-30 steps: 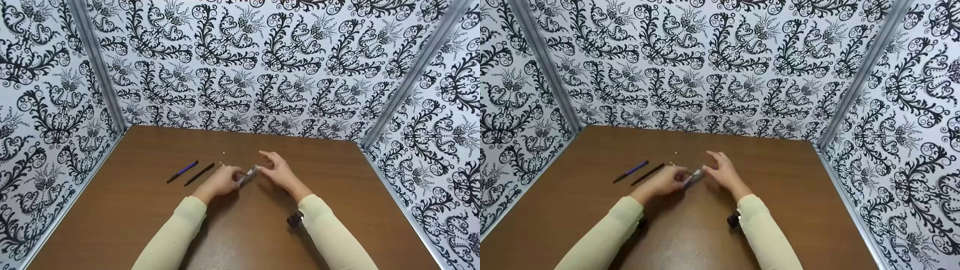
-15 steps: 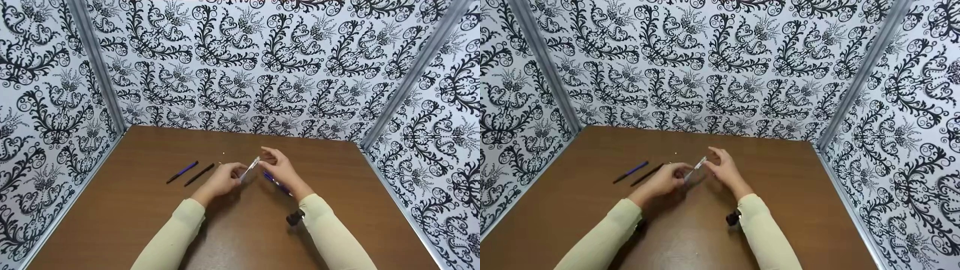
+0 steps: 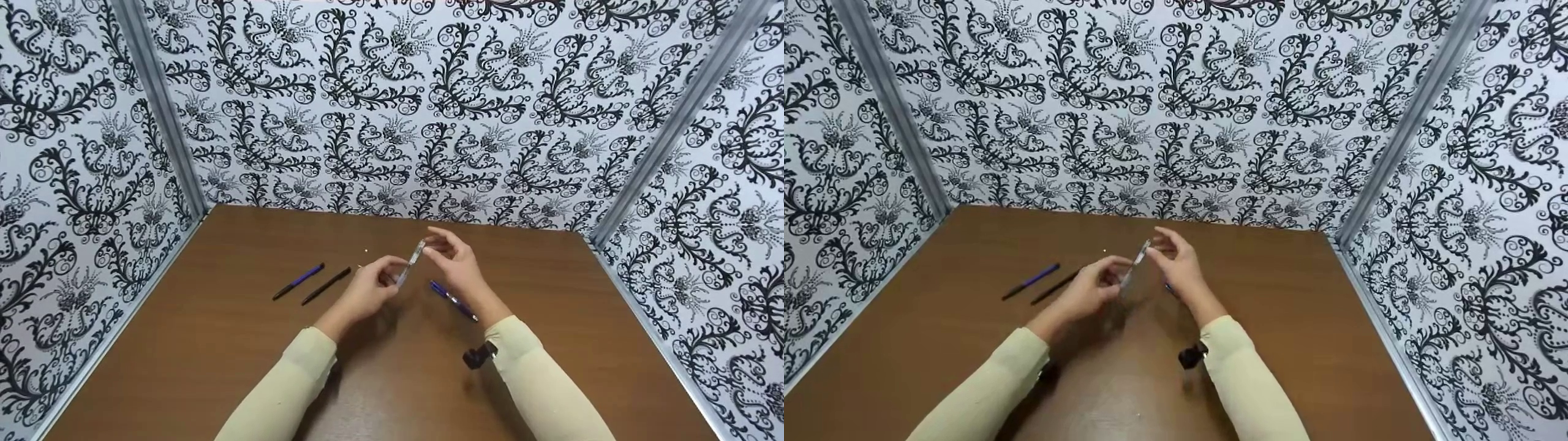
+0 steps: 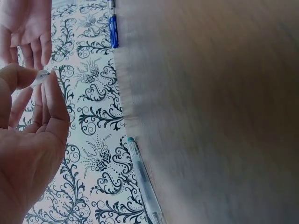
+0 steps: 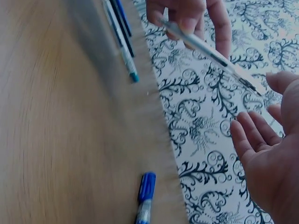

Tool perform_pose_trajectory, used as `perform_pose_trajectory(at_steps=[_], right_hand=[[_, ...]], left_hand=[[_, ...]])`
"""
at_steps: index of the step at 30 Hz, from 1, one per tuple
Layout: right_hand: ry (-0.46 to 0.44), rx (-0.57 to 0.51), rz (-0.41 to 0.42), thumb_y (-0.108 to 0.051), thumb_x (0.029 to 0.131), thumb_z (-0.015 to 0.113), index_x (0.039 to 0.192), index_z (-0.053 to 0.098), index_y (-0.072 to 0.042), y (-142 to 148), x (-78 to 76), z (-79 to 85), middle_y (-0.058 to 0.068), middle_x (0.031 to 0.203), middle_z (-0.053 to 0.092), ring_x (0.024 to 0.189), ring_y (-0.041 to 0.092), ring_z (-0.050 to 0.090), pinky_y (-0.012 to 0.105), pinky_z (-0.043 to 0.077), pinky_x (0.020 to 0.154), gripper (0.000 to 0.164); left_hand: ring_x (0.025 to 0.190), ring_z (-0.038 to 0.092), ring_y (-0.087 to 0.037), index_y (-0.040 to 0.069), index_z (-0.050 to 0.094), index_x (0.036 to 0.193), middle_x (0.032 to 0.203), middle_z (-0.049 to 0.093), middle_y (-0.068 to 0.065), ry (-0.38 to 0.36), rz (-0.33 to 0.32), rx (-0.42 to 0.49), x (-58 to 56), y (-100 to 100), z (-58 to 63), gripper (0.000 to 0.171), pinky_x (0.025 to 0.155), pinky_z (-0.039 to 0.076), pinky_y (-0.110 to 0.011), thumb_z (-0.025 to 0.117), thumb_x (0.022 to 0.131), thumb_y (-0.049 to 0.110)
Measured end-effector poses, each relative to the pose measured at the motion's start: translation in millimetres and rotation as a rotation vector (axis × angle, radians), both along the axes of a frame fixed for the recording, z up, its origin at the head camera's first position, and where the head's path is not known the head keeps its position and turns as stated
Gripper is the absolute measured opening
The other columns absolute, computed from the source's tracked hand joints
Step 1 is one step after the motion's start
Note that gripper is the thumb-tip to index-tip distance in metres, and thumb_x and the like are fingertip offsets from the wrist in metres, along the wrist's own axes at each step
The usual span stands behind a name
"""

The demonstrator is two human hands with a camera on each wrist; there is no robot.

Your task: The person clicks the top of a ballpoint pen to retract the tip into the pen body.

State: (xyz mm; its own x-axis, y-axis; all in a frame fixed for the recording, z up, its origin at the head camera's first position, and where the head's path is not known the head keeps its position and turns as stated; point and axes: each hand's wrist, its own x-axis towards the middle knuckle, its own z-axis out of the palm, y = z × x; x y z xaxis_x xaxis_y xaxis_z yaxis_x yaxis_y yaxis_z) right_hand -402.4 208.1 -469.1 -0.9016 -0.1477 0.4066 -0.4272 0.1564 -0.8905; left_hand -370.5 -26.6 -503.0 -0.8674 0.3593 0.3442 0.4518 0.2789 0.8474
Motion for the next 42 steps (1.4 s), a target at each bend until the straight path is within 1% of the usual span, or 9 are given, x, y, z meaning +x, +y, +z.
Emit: perform_pose_trajectory(at_steps=[4, 9, 13, 18, 23, 28, 35, 39, 42], right_hand=[[-0.010, -0.099, 0.012, 0.005, 0.101, 0.074, 0.146, 0.064, 0.003, -6.1, 3.6, 5.0, 0.024, 0.129, 0.072, 0.110, 0.019, 0.071, 0.030, 0.058, 0.098, 0.046], [-0.028, -0.179, 0.039, 0.010, 0.100, 0.071, 0.146, 0.062, 0.006, -11.7, 7.8, 9.7, 0.026, 0.128, 0.071, 0.107, 0.018, 0.072, 0.033, 0.063, 0.095, 0.047], [-0.007, -0.168, 0.049, 0.011, 0.099, 0.071, 0.147, 0.060, 0.009, -13.9, 9.0, 12.0, 0.031, 0.130, 0.069, 0.109, 0.018, 0.071, 0.033, 0.063, 0.095, 0.049], [0.012, -0.181, 0.066, 0.013, 0.098, 0.072, 0.146, 0.060, 0.010, -17.0, 11.7, 15.6, 0.033, 0.130, 0.068, 0.110, 0.020, 0.070, 0.034, 0.062, 0.096, 0.050], [0.021, -0.211, 0.079, 0.013, 0.096, 0.073, 0.145, 0.061, 0.010, -21.9, 15.8, 18.9, 0.028, 0.128, 0.070, 0.110, 0.022, 0.069, 0.033, 0.060, 0.097, 0.050], [0.057, -0.178, 0.087, 0.012, 0.097, 0.074, 0.144, 0.063, 0.008, -24.6, 19.2, 22.2, 0.016, 0.123, 0.075, 0.112, 0.027, 0.070, 0.033, 0.057, 0.100, 0.049], [0.053, -0.189, 0.137, 0.010, 0.097, 0.075, 0.146, 0.063, 0.005, -27.2, 26.2, 26.5, 0.018, 0.127, 0.075, 0.115, 0.036, 0.071, 0.038, 0.058, 0.103, 0.050], [0.056, -0.190, 0.152, 0.010, 0.097, 0.075, 0.146, 0.064, 0.003, -27.8, 28.5, 27.8, 0.018, 0.127, 0.074, 0.118, 0.046, 0.069, 0.040, 0.059, 0.103, 0.050], [0.066, -0.179, 0.150, 0.010, 0.097, 0.075, 0.146, 0.064, 0.004, -28.0, 28.9, 28.2, 0.018, 0.127, 0.075, 0.117, 0.043, 0.070, 0.040, 0.059, 0.103, 0.050]], left_hand=[[0.091, 0.069, -0.020, 0.012, 0.070, 0.139, 0.101, 0.070, -0.008, 0.007, 0.007, 0.055, 2.8, 4.6, -1.2, 0.053, 0.082, 0.059, -0.035, 0.069, 0.092, -0.012], [0.094, 0.070, -0.020, 0.013, 0.068, 0.140, 0.104, 0.070, -0.007, -0.011, 0.000, 0.117, 6.6, 10.2, -1.8, 0.054, 0.085, 0.060, -0.034, 0.067, 0.092, -0.013], [0.095, 0.069, -0.018, 0.013, 0.066, 0.142, 0.107, 0.071, -0.008, -0.037, -0.015, 0.161, 9.2, 13.4, -1.3, 0.055, 0.086, 0.060, -0.033, 0.066, 0.093, -0.014], [0.096, 0.068, -0.023, 0.010, 0.063, 0.143, 0.107, 0.071, -0.010, -0.048, -0.029, 0.205, 11.8, 16.7, 0.2, 0.057, 0.084, 0.059, -0.030, 0.065, 0.092, -0.014], [0.097, 0.067, -0.020, 0.009, 0.061, 0.143, 0.108, 0.069, -0.011, -0.048, -0.032, 0.228, 14.4, 20.1, 1.4, 0.058, 0.085, 0.058, -0.029, 0.065, 0.091, -0.015], [0.097, 0.066, -0.022, 0.007, 0.060, 0.142, 0.109, 0.070, -0.014, -0.026, -0.044, 0.275, 15.3, 23.5, -1.0, 0.056, 0.085, 0.059, -0.028, 0.066, 0.091, -0.016], [0.096, 0.067, -0.023, 0.006, 0.059, 0.141, 0.108, 0.069, -0.015, -0.005, -0.059, 0.311, 17.3, 25.6, -0.4, 0.055, 0.085, 0.061, -0.030, 0.066, 0.091, -0.016], [0.096, 0.068, -0.023, 0.006, 0.059, 0.141, 0.108, 0.070, -0.015, 0.003, -0.067, 0.323, 18.1, 26.1, 0.9, 0.054, 0.084, 0.062, -0.032, 0.066, 0.092, -0.016], [0.095, 0.069, -0.024, 0.005, 0.058, 0.141, 0.108, 0.071, -0.016, 0.007, -0.073, 0.327, 18.4, 26.6, 1.8, 0.054, 0.084, 0.063, -0.033, 0.066, 0.092, -0.016]])
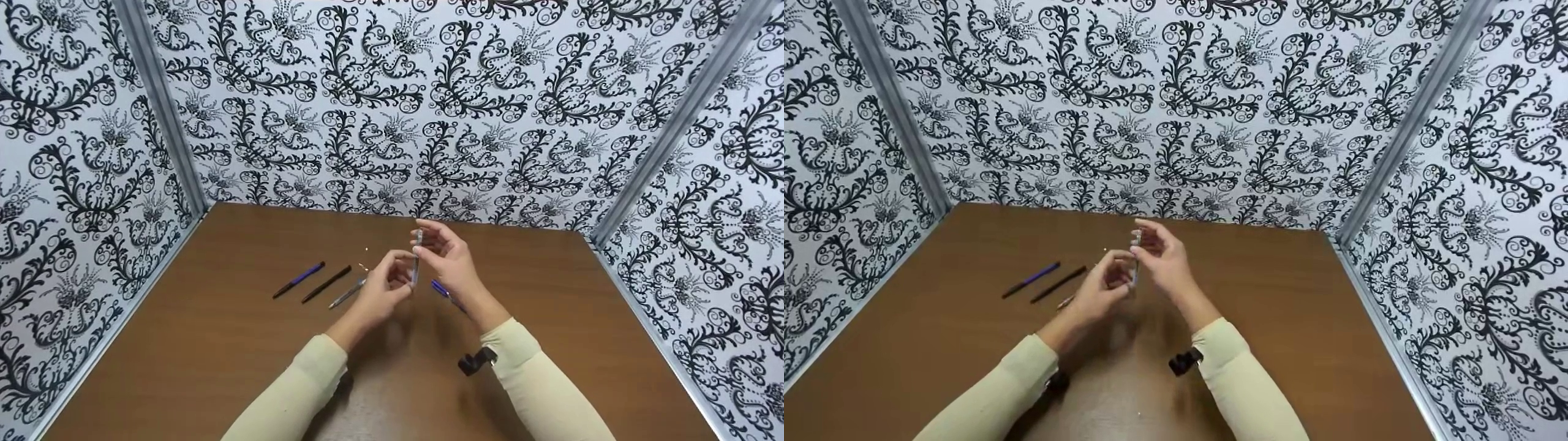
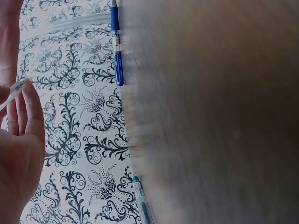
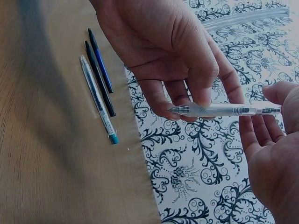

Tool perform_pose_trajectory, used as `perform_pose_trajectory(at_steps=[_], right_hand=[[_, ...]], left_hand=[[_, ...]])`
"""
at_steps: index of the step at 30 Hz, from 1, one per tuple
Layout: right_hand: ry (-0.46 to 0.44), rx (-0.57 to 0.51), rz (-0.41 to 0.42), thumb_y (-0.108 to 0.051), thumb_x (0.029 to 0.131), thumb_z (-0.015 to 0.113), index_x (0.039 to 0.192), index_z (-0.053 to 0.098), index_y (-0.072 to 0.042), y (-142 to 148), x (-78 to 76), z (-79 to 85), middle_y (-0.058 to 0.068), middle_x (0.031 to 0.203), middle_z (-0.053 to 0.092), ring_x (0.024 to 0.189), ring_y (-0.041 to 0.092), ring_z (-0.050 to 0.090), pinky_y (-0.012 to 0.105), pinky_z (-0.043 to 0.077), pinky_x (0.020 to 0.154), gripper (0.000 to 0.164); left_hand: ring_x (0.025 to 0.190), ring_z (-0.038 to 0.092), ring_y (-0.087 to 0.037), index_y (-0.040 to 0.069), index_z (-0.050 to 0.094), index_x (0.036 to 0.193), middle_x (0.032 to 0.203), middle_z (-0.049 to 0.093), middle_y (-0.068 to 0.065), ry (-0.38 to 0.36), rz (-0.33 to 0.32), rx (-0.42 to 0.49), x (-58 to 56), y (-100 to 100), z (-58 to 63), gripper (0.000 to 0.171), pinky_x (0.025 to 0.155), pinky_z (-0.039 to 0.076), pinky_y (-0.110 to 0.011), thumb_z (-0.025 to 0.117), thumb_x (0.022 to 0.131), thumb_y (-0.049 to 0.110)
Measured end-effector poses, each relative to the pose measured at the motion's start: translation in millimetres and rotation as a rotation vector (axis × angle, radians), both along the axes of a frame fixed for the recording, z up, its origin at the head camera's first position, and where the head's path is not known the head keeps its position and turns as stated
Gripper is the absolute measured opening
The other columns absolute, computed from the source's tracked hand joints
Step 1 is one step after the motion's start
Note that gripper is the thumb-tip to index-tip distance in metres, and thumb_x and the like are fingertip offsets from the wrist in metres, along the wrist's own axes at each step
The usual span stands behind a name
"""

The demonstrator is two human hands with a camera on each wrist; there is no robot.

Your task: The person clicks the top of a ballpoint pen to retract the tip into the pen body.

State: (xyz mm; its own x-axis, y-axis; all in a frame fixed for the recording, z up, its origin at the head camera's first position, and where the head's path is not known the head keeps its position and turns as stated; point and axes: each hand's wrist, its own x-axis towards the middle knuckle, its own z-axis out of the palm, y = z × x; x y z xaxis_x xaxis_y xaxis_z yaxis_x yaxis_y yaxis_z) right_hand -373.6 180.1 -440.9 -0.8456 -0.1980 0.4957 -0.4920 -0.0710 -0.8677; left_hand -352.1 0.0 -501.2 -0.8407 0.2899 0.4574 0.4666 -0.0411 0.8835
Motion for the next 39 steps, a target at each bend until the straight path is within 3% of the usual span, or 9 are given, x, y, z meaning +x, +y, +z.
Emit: perform_pose_trajectory(at_steps=[2, 6, 12, 19, 27, 35, 39], right_hand=[[0.005, 0.011, -0.005, 0.011, 0.097, 0.074, 0.146, 0.064, 0.003, 0.3, 0.0, -0.1, 0.017, 0.127, 0.075, 0.114, 0.034, 0.073, 0.039, 0.059, 0.102, 0.050], [0.009, 0.013, -0.008, 0.010, 0.098, 0.074, 0.146, 0.065, 0.002, 0.7, 0.4, -0.4, 0.016, 0.126, 0.075, 0.112, 0.029, 0.074, 0.039, 0.059, 0.101, 0.049], [0.026, 0.006, -0.013, 0.008, 0.099, 0.074, 0.144, 0.069, -0.002, 0.0, 1.7, 0.4, 0.015, 0.125, 0.075, 0.114, 0.037, 0.073, 0.039, 0.060, 0.100, 0.047], [0.030, 0.007, -0.016, 0.006, 0.099, 0.076, 0.144, 0.069, -0.003, 0.4, 2.6, 2.7, 0.016, 0.124, 0.076, 0.113, 0.032, 0.074, 0.038, 0.059, 0.102, 0.046], [0.025, -0.002, -0.013, 0.005, 0.099, 0.077, 0.141, 0.072, -0.003, 0.2, 3.1, 5.1, 0.015, 0.123, 0.077, 0.118, 0.051, 0.069, 0.039, 0.059, 0.102, 0.043], [0.033, 0.001, -0.015, 0.005, 0.098, 0.078, 0.141, 0.071, -0.002, -0.1, 3.1, 5.7, 0.015, 0.122, 0.077, 0.118, 0.058, 0.066, 0.039, 0.060, 0.101, 0.044], [0.031, -0.008, -0.019, 0.007, 0.098, 0.076, 0.146, 0.067, -0.002, -1.0, 2.8, 4.8, 0.016, 0.123, 0.076, 0.116, 0.046, 0.071, 0.040, 0.060, 0.101, 0.049]], left_hand=[[0.096, 0.069, -0.025, 0.005, 0.058, 0.141, 0.108, 0.071, -0.017, 0.002, -0.003, -0.001, 0.0, 0.6, 0.4, 0.054, 0.084, 0.063, -0.033, 0.066, 0.092, -0.016], [0.097, 0.069, -0.025, 0.007, 0.059, 0.142, 0.111, 0.071, -0.017, 0.013, 0.007, -0.016, -0.9, 1.1, -0.3, 0.054, 0.084, 0.062, -0.032, 0.066, 0.093, -0.015], [0.098, 0.068, -0.024, 0.009, 0.060, 0.141, 0.113, 0.070, -0.016, 0.036, 0.024, -0.020, -0.7, 1.7, 0.3, 0.054, 0.084, 0.061, -0.030, 0.067, 0.092, -0.014], [0.097, 0.068, -0.026, 0.007, 0.061, 0.140, 0.111, 0.070, -0.017, 0.060, 0.035, -0.013, -0.1, 2.4, 1.5, 0.054, 0.083, 0.061, -0.031, 0.067, 0.091, -0.015], [0.096, 0.069, -0.025, 0.009, 0.062, 0.139, 0.109, 0.071, -0.015, 0.070, 0.049, -0.004, 0.3, 2.1, 0.8, 0.054, 0.082, 0.061, -0.031, 0.068, 0.091, -0.015], [0.096, 0.069, -0.023, 0.009, 0.062, 0.140, 0.110, 0.072, -0.014, 0.056, 0.051, -0.008, 1.3, 1.4, 2.4, 0.054, 0.083, 0.061, -0.032, 0.068, 0.092, -0.014], [0.095, 0.070, -0.023, 0.008, 0.062, 0.141, 0.110, 0.072, -0.013, 0.060, 0.049, -0.023, 0.5, -0.1, 2.4, 0.054, 0.083, 0.061, -0.031, 0.067, 0.092, -0.013]])
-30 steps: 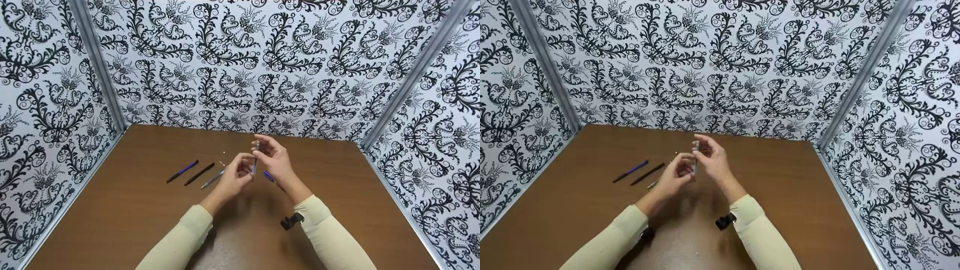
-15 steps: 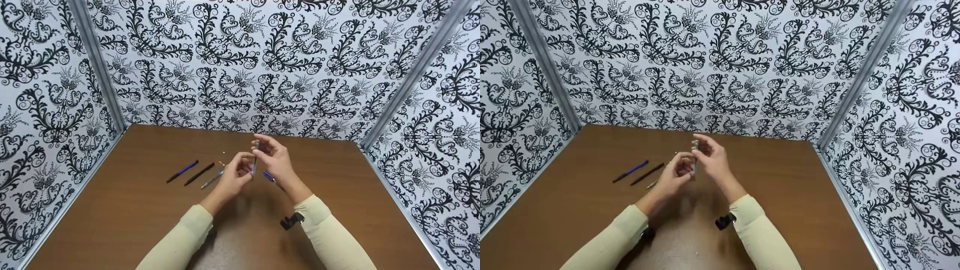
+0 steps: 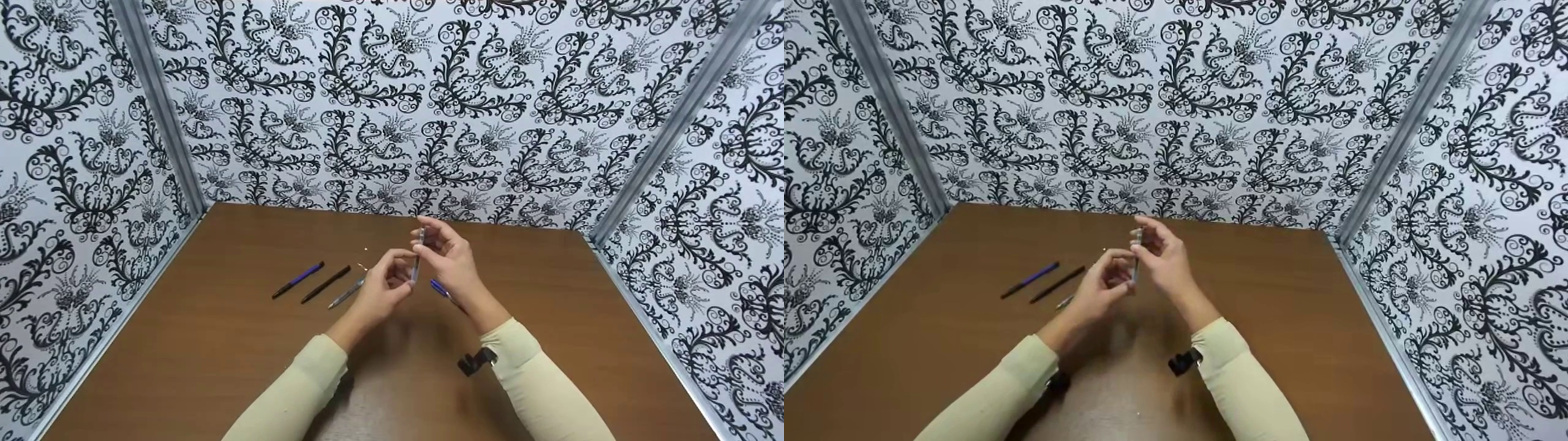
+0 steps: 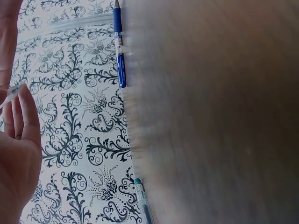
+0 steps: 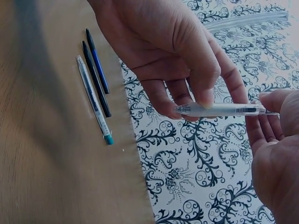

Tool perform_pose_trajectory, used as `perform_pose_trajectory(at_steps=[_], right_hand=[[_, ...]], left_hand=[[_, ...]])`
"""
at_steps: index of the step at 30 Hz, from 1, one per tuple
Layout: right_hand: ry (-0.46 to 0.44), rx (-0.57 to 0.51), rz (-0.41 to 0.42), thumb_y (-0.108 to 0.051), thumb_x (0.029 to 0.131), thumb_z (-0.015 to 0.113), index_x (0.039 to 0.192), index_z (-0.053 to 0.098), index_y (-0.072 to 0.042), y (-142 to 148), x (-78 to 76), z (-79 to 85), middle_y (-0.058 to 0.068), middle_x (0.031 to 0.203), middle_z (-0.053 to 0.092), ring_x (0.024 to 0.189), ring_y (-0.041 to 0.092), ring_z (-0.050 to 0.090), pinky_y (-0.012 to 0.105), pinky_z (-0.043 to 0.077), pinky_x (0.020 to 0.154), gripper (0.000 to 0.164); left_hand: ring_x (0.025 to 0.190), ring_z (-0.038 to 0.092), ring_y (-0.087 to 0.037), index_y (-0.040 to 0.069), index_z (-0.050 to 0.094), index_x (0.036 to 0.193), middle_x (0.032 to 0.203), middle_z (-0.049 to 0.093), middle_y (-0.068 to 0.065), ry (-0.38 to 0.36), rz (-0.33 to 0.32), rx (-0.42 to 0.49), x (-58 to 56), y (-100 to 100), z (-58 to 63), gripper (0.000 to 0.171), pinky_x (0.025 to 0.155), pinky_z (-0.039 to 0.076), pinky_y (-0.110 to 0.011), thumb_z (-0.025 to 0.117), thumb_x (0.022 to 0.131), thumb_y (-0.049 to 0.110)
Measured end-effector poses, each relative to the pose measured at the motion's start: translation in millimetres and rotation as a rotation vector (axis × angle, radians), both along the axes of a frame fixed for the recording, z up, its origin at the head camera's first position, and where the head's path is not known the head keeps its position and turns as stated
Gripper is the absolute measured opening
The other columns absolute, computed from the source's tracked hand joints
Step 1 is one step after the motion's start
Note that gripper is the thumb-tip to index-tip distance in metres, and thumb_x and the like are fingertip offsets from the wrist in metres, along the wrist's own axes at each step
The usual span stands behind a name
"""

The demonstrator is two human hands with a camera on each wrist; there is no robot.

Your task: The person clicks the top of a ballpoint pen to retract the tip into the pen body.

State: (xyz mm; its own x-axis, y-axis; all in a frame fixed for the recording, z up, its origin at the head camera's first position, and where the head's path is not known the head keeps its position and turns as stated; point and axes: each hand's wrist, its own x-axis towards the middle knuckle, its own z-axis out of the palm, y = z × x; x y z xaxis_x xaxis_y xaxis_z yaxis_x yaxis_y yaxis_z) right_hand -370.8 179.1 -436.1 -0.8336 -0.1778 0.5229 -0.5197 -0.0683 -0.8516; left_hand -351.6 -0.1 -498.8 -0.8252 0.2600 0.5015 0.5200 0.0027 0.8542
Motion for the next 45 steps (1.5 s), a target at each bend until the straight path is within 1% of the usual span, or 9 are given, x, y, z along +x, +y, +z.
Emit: perform_pose_trajectory(at_steps=[3, 6, 11, 18, 26, 29, 34, 36, 45], right_hand=[[-0.003, -0.009, -0.002, 0.008, 0.098, 0.077, 0.146, 0.067, -0.002, -0.6, 0.3, -0.4, 0.017, 0.123, 0.076, 0.115, 0.041, 0.072, 0.041, 0.060, 0.102, 0.050], [-0.004, -0.015, -0.003, 0.009, 0.097, 0.076, 0.146, 0.067, -0.001, -1.0, 0.6, -0.6, 0.017, 0.123, 0.076, 0.116, 0.047, 0.070, 0.041, 0.060, 0.103, 0.050], [0.002, -0.013, -0.011, 0.013, 0.096, 0.074, 0.145, 0.067, 0.000, -1.0, 0.2, -1.9, 0.017, 0.121, 0.076, 0.115, 0.047, 0.070, 0.040, 0.060, 0.101, 0.051], [0.011, -0.004, -0.011, 0.008, 0.096, 0.078, 0.146, 0.067, -0.001, 0.0, -0.2, -2.6, 0.017, 0.122, 0.076, 0.118, 0.054, 0.067, 0.040, 0.060, 0.102, 0.051], [0.027, 0.026, -0.022, 0.011, 0.096, 0.076, 0.149, 0.065, -0.002, 2.1, 0.1, -2.0, 0.017, 0.124, 0.076, 0.113, 0.034, 0.073, 0.040, 0.060, 0.101, 0.055], [0.039, 0.043, -0.033, 0.012, 0.096, 0.076, 0.149, 0.065, -0.001, 3.2, -0.5, -1.6, 0.016, 0.124, 0.076, 0.111, 0.031, 0.073, 0.037, 0.060, 0.098, 0.056], [0.040, 0.062, -0.041, 0.012, 0.096, 0.077, 0.149, 0.063, 0.001, 8.0, -0.3, -1.9, 0.016, 0.123, 0.075, 0.109, 0.042, 0.072, 0.035, 0.061, 0.094, 0.056], [0.037, 0.076, -0.043, 0.011, 0.096, 0.077, 0.149, 0.063, 0.002, 11.1, -0.3, -2.9, 0.016, 0.124, 0.074, 0.109, 0.043, 0.072, 0.036, 0.061, 0.094, 0.056], [0.025, 0.156, -0.040, 0.009, 0.096, 0.078, 0.142, 0.066, 0.002, 23.8, -3.0, -12.1, 0.015, 0.125, 0.074, 0.109, 0.028, 0.071, 0.032, 0.060, 0.094, 0.048]], left_hand=[[0.095, 0.071, -0.023, 0.007, 0.062, 0.141, 0.110, 0.073, -0.013, 0.004, -0.003, -0.003, -1.1, -0.9, -0.9, 0.054, 0.083, 0.061, -0.031, 0.067, 0.091, -0.013], [0.094, 0.071, -0.024, 0.007, 0.062, 0.140, 0.109, 0.073, -0.013, 0.004, -0.006, 0.003, -1.2, -1.2, -1.4, 0.054, 0.083, 0.061, -0.031, 0.068, 0.091, -0.014], [0.094, 0.071, -0.025, 0.007, 0.063, 0.140, 0.109, 0.073, -0.014, 0.015, -0.008, 0.009, -0.9, -1.6, -2.4, 0.053, 0.083, 0.061, -0.031, 0.068, 0.091, -0.014], [0.094, 0.071, -0.025, 0.008, 0.063, 0.140, 0.108, 0.073, -0.014, 0.005, -0.004, 0.004, -0.9, -1.6, -3.5, 0.053, 0.082, 0.061, -0.031, 0.068, 0.092, -0.013], [0.095, 0.070, -0.025, 0.008, 0.062, 0.141, 0.109, 0.073, -0.015, -0.014, -0.014, 0.008, -0.8, -2.3, -3.9, 0.053, 0.084, 0.061, -0.031, 0.068, 0.092, -0.013], [0.095, 0.069, -0.024, 0.008, 0.062, 0.141, 0.110, 0.072, -0.015, -0.029, -0.025, 0.011, -1.0, -2.7, -4.5, 0.053, 0.083, 0.060, -0.030, 0.068, 0.092, -0.012], [0.095, 0.068, -0.020, 0.010, 0.063, 0.141, 0.109, 0.072, -0.012, -0.056, -0.041, -0.048, -2.1, -5.7, -4.3, 0.054, 0.084, 0.060, -0.030, 0.069, 0.093, -0.012], [0.095, 0.068, -0.020, 0.011, 0.064, 0.142, 0.108, 0.072, -0.010, -0.058, -0.052, -0.075, -2.1, -8.1, -4.3, 0.054, 0.083, 0.059, -0.031, 0.069, 0.093, -0.011], [0.096, 0.067, -0.023, 0.011, 0.066, 0.141, 0.107, 0.071, -0.014, -0.061, -0.113, -0.156, -2.8, -20.1, -3.2, 0.055, 0.084, 0.059, -0.033, 0.065, 0.092, -0.014]])
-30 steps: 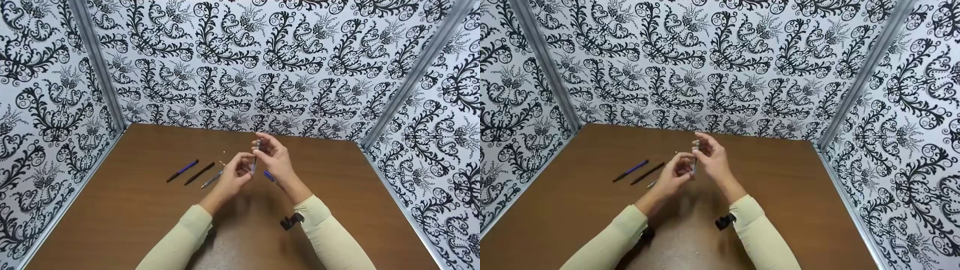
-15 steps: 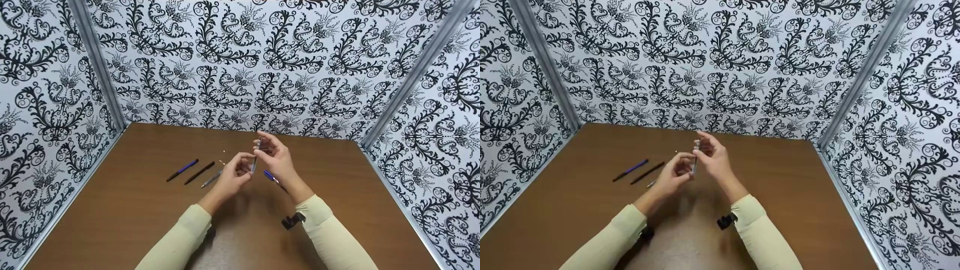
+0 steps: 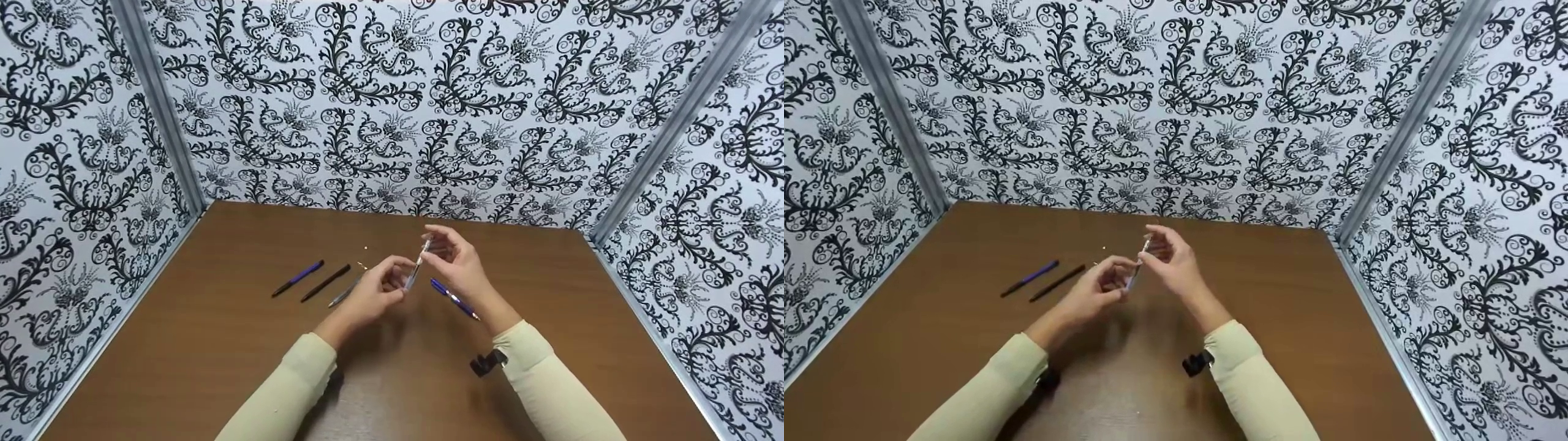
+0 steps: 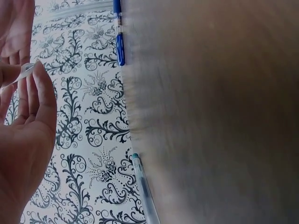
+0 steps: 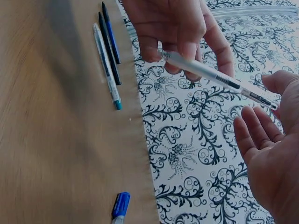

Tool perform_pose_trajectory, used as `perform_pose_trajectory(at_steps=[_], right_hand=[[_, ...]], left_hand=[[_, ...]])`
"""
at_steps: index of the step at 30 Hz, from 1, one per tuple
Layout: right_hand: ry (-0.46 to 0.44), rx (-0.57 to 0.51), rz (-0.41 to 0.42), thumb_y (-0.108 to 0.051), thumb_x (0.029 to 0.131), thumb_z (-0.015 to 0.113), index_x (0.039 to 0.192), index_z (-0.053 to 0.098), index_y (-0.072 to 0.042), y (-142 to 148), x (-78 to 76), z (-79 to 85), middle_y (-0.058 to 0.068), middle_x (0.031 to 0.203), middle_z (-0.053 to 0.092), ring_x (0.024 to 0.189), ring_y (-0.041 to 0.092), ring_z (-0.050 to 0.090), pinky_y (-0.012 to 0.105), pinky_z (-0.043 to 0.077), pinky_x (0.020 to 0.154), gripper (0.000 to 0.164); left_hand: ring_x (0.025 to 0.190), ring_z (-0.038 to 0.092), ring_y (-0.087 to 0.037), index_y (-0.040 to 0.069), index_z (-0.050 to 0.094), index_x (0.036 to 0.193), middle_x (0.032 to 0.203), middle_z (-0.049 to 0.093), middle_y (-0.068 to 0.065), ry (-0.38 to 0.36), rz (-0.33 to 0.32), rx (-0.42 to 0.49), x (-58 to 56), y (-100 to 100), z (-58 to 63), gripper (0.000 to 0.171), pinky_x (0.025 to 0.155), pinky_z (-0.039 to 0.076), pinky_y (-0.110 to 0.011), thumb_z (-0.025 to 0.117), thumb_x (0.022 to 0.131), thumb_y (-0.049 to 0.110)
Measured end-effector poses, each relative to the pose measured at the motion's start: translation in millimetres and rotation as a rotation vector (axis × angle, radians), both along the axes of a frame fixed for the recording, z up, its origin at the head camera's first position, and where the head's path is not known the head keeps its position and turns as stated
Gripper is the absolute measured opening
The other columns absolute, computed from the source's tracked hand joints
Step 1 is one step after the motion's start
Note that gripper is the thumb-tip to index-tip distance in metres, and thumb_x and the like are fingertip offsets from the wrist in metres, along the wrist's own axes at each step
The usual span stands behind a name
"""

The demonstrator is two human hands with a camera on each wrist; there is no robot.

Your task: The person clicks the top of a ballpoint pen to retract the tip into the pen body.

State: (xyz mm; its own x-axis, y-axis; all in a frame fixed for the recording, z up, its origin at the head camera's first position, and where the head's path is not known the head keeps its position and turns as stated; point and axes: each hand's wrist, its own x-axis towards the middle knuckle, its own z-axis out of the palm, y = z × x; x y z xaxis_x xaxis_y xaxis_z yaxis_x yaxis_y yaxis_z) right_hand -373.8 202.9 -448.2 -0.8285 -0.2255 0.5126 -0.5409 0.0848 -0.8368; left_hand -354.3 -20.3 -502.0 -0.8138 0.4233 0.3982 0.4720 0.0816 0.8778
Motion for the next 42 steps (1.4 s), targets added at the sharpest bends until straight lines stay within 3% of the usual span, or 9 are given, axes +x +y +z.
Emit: perform_pose_trajectory(at_steps=[7, 14, 18, 26, 36, 42], right_hand=[[-0.006, 0.039, -0.001, 0.006, 0.096, 0.079, 0.143, 0.065, 0.002, 6.8, -2.4, -4.0, 0.016, 0.128, 0.073, 0.113, 0.030, 0.071, 0.037, 0.060, 0.099, 0.049], [-0.019, 0.104, 0.006, 0.004, 0.098, 0.080, 0.145, 0.064, 0.000, 14.7, -4.5, -13.1, 0.017, 0.127, 0.074, 0.116, 0.042, 0.071, 0.038, 0.060, 0.101, 0.051], [-0.021, 0.155, -0.001, 0.001, 0.098, 0.081, 0.147, 0.064, -0.001, 17.1, -5.1, -17.7, 0.018, 0.128, 0.073, 0.114, 0.039, 0.073, 0.038, 0.060, 0.101, 0.052], [-0.029, 0.223, 0.006, -0.001, 0.097, 0.083, 0.148, 0.063, -0.003, 20.7, -6.6, -27.5, 0.017, 0.132, 0.070, 0.114, 0.038, 0.073, 0.042, 0.060, 0.101, 0.055], [0.106, 0.386, 0.024, 0.001, 0.093, 0.086, 0.147, 0.063, 0.001, 24.6, -16.4, -47.9, 0.018, 0.132, 0.065, 0.117, 0.046, 0.068, 0.060, 0.059, 0.099, 0.058], [0.114, 0.425, 0.040, -0.002, 0.095, 0.085, 0.147, 0.063, 0.002, 23.5, -20.7, -57.1, 0.019, 0.133, 0.064, 0.119, 0.049, 0.066, 0.064, 0.059, 0.099, 0.057]], left_hand=[[0.098, 0.070, -0.036, 0.009, 0.066, 0.141, 0.107, 0.073, -0.016, 0.013, -0.014, -0.053, -2.0, -8.3, 2.2, 0.053, 0.083, 0.058, -0.032, 0.064, 0.094, -0.013], [0.091, 0.069, -0.022, 0.013, 0.069, 0.140, 0.109, 0.075, -0.017, 0.020, 0.018, -0.144, -2.7, -19.1, 3.5, 0.052, 0.083, 0.060, -0.037, 0.065, 0.094, -0.011], [0.092, 0.068, -0.021, 0.011, 0.070, 0.137, 0.110, 0.076, -0.016, 0.032, 0.011, -0.194, -4.2, -24.0, 4.9, 0.049, 0.085, 0.059, -0.043, 0.066, 0.094, -0.011], [0.089, 0.067, -0.017, 0.009, 0.072, 0.134, 0.104, 0.074, -0.004, 0.072, 0.020, -0.334, -7.8, -29.8, 1.8, 0.044, 0.082, 0.059, -0.037, 0.068, 0.094, -0.009], [0.092, 0.069, -0.020, 0.006, 0.073, 0.132, 0.102, 0.074, -0.007, 0.054, 0.049, -0.455, -5.8, -37.7, -1.0, 0.043, 0.086, 0.061, -0.043, 0.072, 0.092, -0.009], [0.090, 0.069, -0.022, 0.003, 0.073, 0.129, 0.099, 0.074, -0.008, 0.110, 0.067, -0.499, -6.2, -39.3, -0.3, 0.040, 0.083, 0.060, -0.044, 0.074, 0.091, -0.009]])
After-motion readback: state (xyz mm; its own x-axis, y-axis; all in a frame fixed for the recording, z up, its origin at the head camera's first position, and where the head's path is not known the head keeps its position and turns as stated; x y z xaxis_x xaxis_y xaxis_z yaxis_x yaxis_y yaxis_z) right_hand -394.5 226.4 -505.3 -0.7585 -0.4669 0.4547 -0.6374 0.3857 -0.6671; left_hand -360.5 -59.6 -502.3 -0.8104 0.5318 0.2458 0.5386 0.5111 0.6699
